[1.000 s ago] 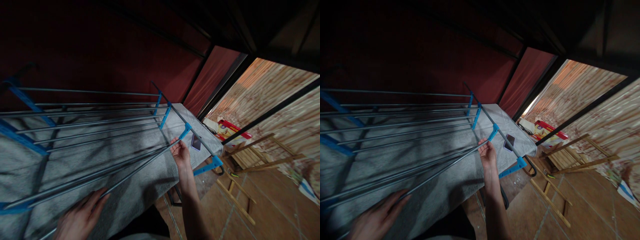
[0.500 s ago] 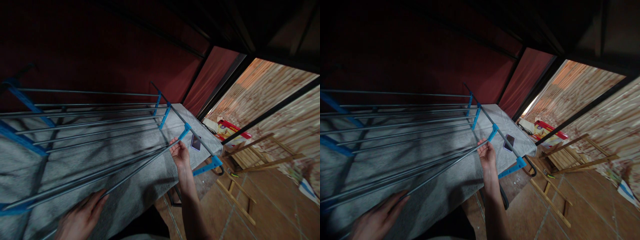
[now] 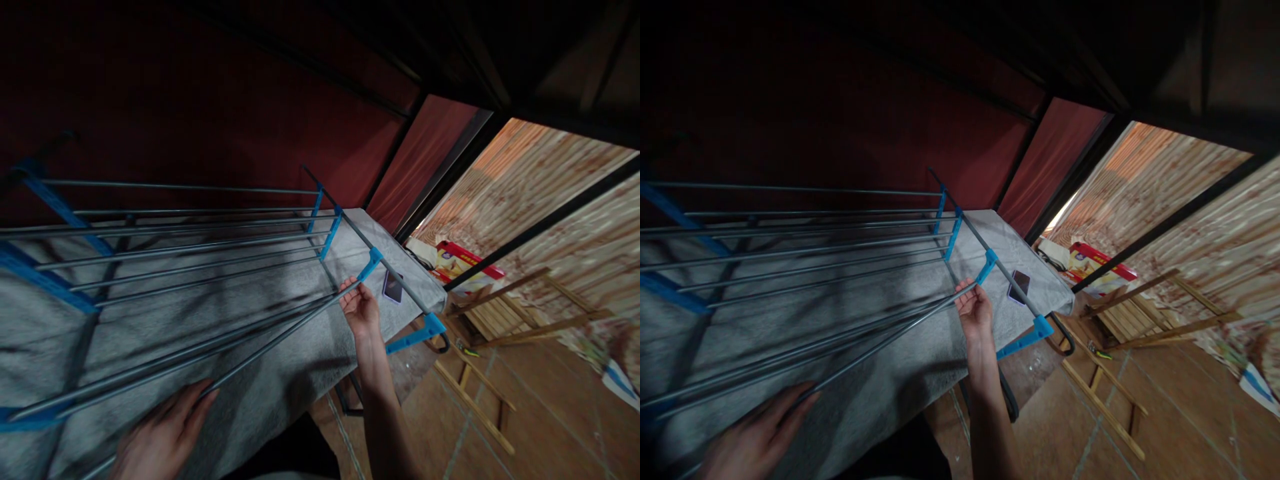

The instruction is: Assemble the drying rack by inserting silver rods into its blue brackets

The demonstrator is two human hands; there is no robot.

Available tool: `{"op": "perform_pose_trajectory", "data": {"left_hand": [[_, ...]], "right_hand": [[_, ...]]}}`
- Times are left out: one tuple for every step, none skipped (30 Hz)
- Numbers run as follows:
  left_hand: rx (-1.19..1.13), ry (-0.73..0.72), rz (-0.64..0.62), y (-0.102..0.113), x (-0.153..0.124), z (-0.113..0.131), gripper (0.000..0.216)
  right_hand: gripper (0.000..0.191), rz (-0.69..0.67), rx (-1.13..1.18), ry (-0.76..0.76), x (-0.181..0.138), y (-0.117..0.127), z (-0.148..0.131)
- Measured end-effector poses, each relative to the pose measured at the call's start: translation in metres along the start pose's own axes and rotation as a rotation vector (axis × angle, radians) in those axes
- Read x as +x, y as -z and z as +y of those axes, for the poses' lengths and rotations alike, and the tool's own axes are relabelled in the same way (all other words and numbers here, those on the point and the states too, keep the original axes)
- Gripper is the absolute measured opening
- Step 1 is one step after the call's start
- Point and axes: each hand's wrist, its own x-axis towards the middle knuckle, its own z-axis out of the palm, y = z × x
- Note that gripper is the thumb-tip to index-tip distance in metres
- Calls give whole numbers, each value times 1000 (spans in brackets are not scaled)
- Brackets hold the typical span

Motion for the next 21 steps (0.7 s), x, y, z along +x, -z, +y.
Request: {"op": "perform_pose_trajectory", "data": {"left_hand": [[11,2,-13,1,0,1,49],[30,8,-15,1,1,2,49],[49,16,-5,0,1,4,49],[64,22,7,-1,0,5,50],[71,24,17,-2,0,7,51],[67,25,23,-3,0,9,52],[58,27,26,-3,-1,10,53],[45,30,24,-3,-1,11,54],[35,40,17,-3,-1,11,55],[27,56,8,-3,0,11,56],[20,72,-2,-2,0,11,56],[13,86,-17,-2,0,10,56],[5,93,-31,-2,1,9,55],[-7,86,-50,-2,1,9,53],[-16,75,-62,-2,1,8,51],[-17,64,-64,-3,1,8,50],[-12,58,-60,-4,0,8,49],[-4,58,-51,-5,0,8,49],[3,65,-39,-6,0,9,49],[9,77,-25,-7,0,10,50],[10,84,-14,-8,0,11,50]], "right_hand": [[20,-5,-8,1,0,0,0],[19,-10,-13,1,0,0,0],[19,-11,-13,0,1,0,0],[20,-10,-12,0,1,0,0],[20,-7,-12,2,1,0,0],[20,-3,-11,6,1,0,0],[20,-1,-12,13,1,0,0],[20,0,-14,17,1,0,0],[19,-4,-18,18,0,0,0],[18,-10,-20,16,0,0,0],[18,-16,-20,10,0,0,0],[17,-22,-16,3,-1,0,0],[17,-25,-11,-1,-1,0,0],[17,-26,-3,-5,-1,0,0],[18,-23,6,-7,-1,0,0],[19,-17,14,-7,-1,1,0],[20,-11,17,-7,0,2,0],[20,-9,14,-6,1,3,1],[20,-8,6,-4,1,4,1],[19,-11,-3,1,2,6,1],[18,-15,-11,7,3,7,2]]}}
